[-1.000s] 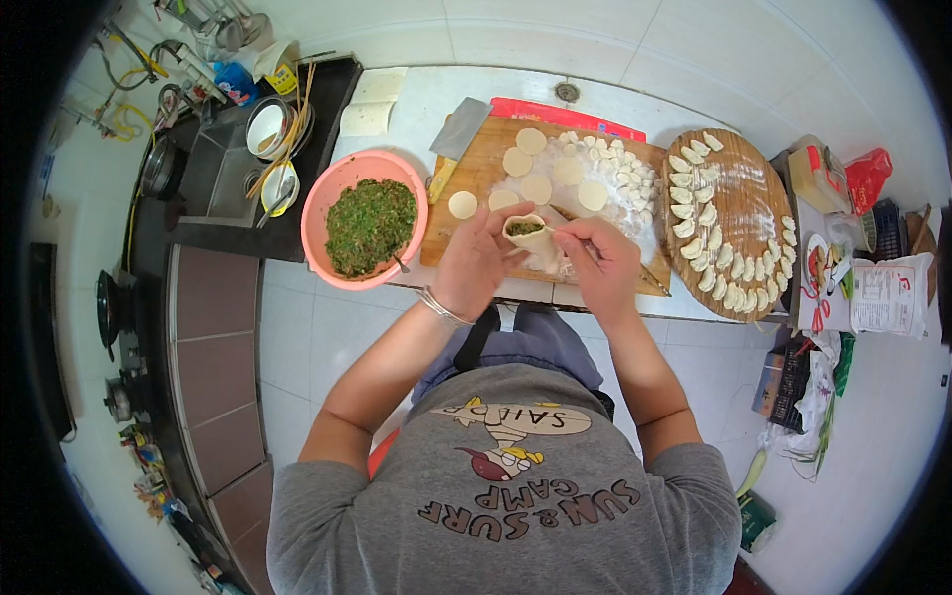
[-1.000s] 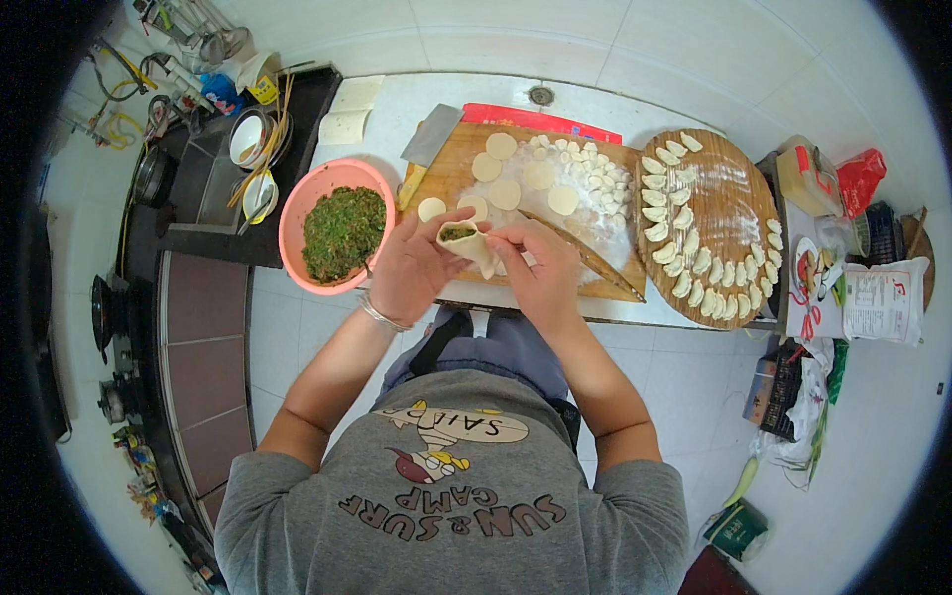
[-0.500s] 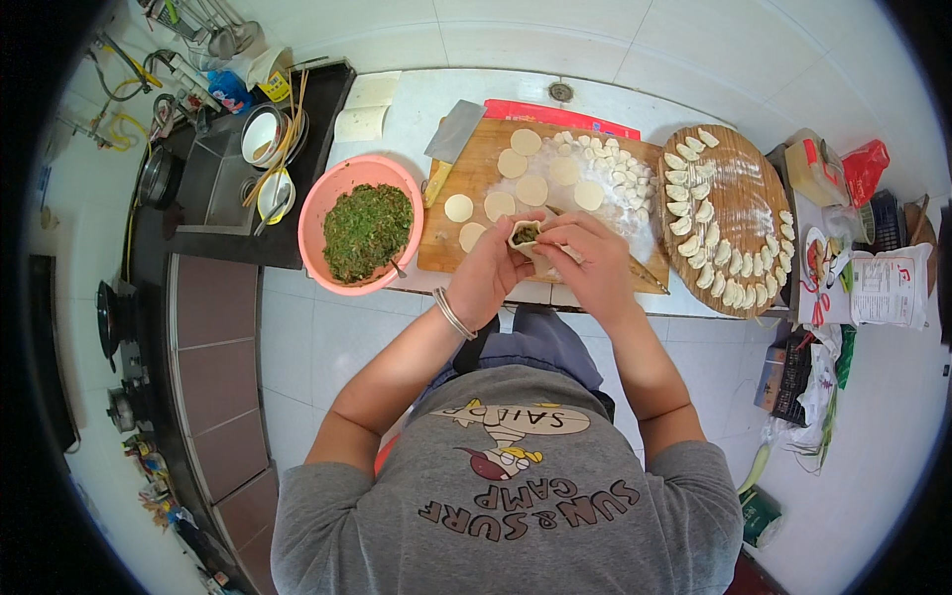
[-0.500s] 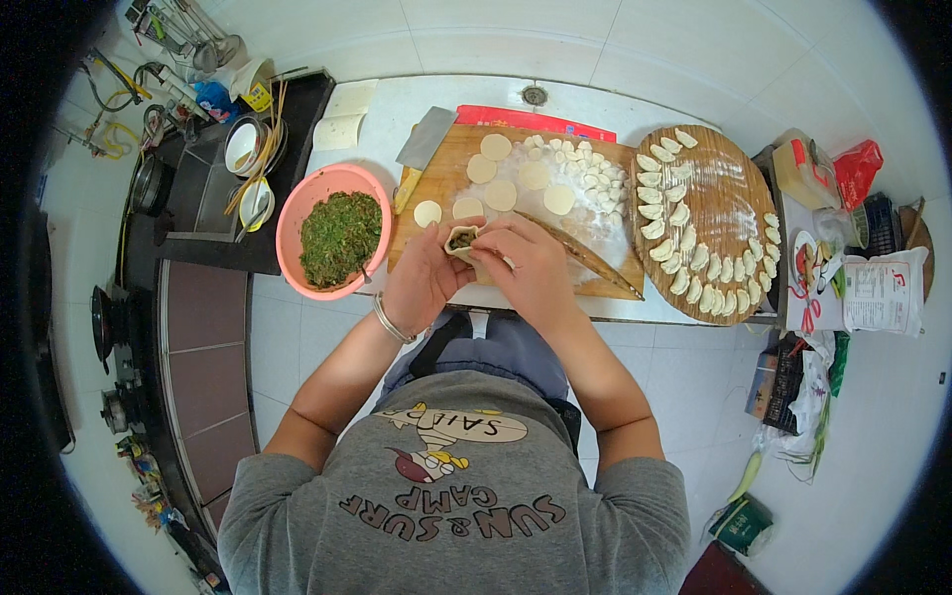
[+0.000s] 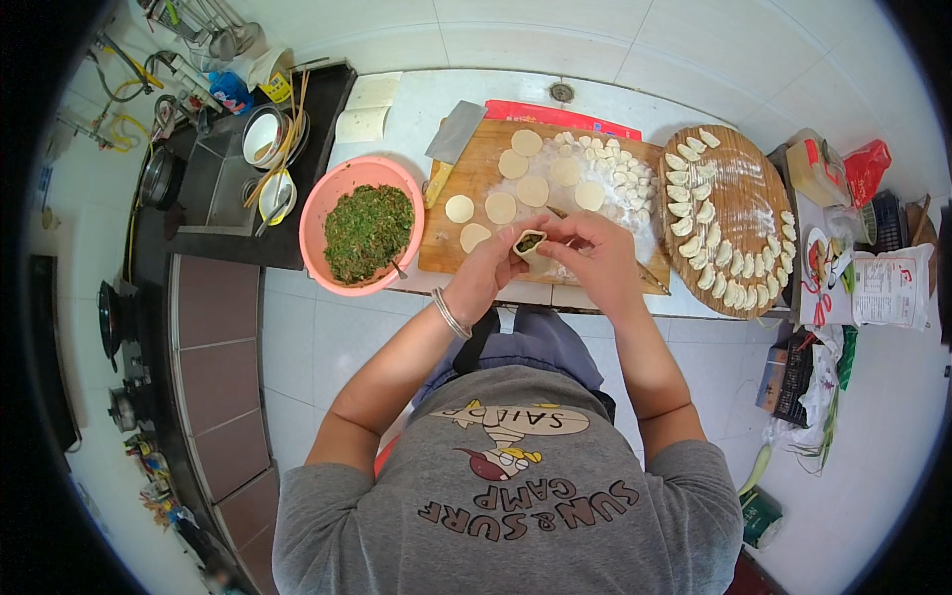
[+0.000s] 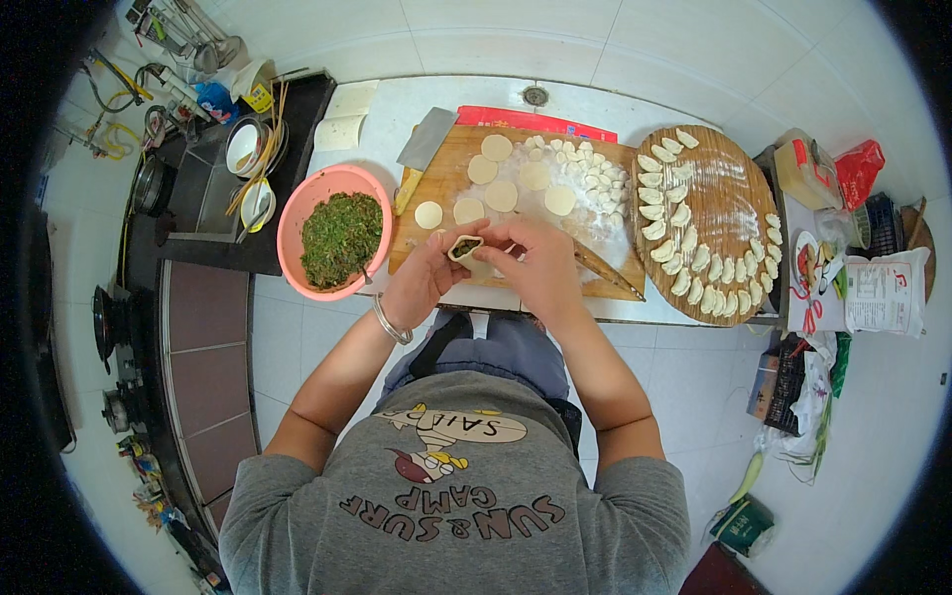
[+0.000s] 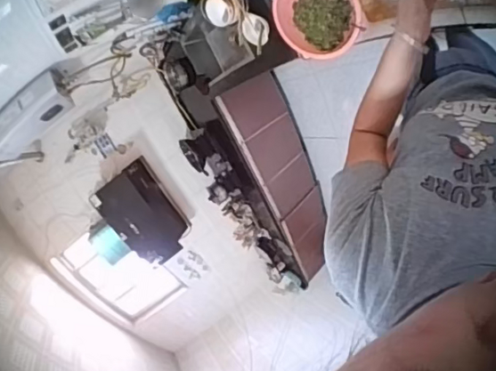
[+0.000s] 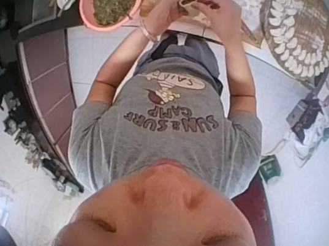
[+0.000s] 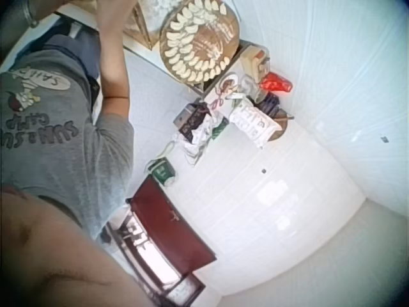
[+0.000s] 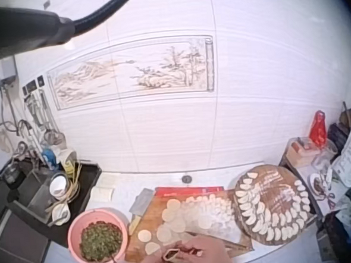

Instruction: The person rolls small dough balls into flat circular wrappers using a wooden rolling pin on a floured board. They then scoop a green vegetable filling onto each wrapper, fold the dough in half, and pinch the edges to seal the dumplings. The finished dumplings are placed in rows on a large bamboo tray.

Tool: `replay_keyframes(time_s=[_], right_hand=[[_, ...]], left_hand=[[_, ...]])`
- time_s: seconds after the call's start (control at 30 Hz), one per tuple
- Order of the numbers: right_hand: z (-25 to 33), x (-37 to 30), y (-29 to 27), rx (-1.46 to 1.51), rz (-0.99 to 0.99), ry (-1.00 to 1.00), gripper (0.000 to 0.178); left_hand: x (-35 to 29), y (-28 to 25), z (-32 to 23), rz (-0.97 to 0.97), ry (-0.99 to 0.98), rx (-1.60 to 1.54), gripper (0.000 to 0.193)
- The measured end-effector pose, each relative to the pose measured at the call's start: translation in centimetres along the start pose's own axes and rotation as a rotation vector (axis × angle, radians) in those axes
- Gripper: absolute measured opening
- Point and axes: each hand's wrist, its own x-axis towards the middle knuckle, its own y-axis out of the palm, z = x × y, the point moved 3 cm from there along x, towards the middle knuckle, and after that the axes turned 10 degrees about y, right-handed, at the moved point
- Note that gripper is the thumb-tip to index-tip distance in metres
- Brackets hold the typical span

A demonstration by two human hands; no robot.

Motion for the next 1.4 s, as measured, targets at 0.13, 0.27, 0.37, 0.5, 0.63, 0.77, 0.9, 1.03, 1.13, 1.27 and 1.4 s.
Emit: replay_keyframes(time_s=[0.13, 0.27, 0.37, 0.5, 0.63, 0.77, 0.9, 1.03, 1.13, 1.27, 1.4], right_hand=[[-0.5, 0.0, -0.1, -0.097, -0.037, -0.099, 0.015], [-0.7, 0.0, 0.0, -0.169, -0.092, -0.24, 0.012], [-0.6, -0.1, 0.3, -0.249, -0.124, -0.326, 0.013], [0.4, -0.1, 0.6, -0.198, -0.093, -0.33, 0.012], [0.1, 0.2, 0.5, -0.248, -0.051, -0.359, 0.009], [-0.3, 0.2, 0.5, -0.254, -0.07, -0.357, 0.008], [0.6, 0.3, 0.3, -0.052, 0.013, -0.069, 0.008], [0.7, 0.3, 0.1, -0.105, 0.076, -0.127, 0.009], [0.0, 0.3, 0.1, -0.156, 0.088, -0.22, 0.008], [0.1, 0.3, 0.1, -0.238, 0.134, -0.288, 0.007], [0.5, 0.1, 0.1, -0.249, 0.1, -0.279, 0.006]], left_hand=[[0.0, -0.5, 0.4, 0.019, -0.021, 0.005, 0.06], [0.0, 0.2, 0.3, -0.046, -0.019, -0.157, 0.061], [-0.1, 0.2, 0.9, -0.059, -0.01, -0.18, 0.061], [-0.1, -0.1, 1.3, -0.062, -0.005, -0.134, 0.06], [0.0, -0.1, 1.4, -0.06, -0.033, -0.063, 0.06], [-0.1, 0.1, 1.1, -0.013, -0.028, -0.066, 0.059], [-0.1, -0.5, 1.3, 0.072, -0.037, -0.028, 0.059], [0.1, -1.1, 1.5, 0.154, -0.055, 0.037, 0.06], [0.0, -0.3, 0.5, 0.142, -0.054, 0.053, 0.062], [-0.3, -0.4, 0.5, 0.157, -0.069, 0.072, 0.063], [-0.4, 0.0, 0.3, 0.14, -0.062, 0.071, 0.063]])
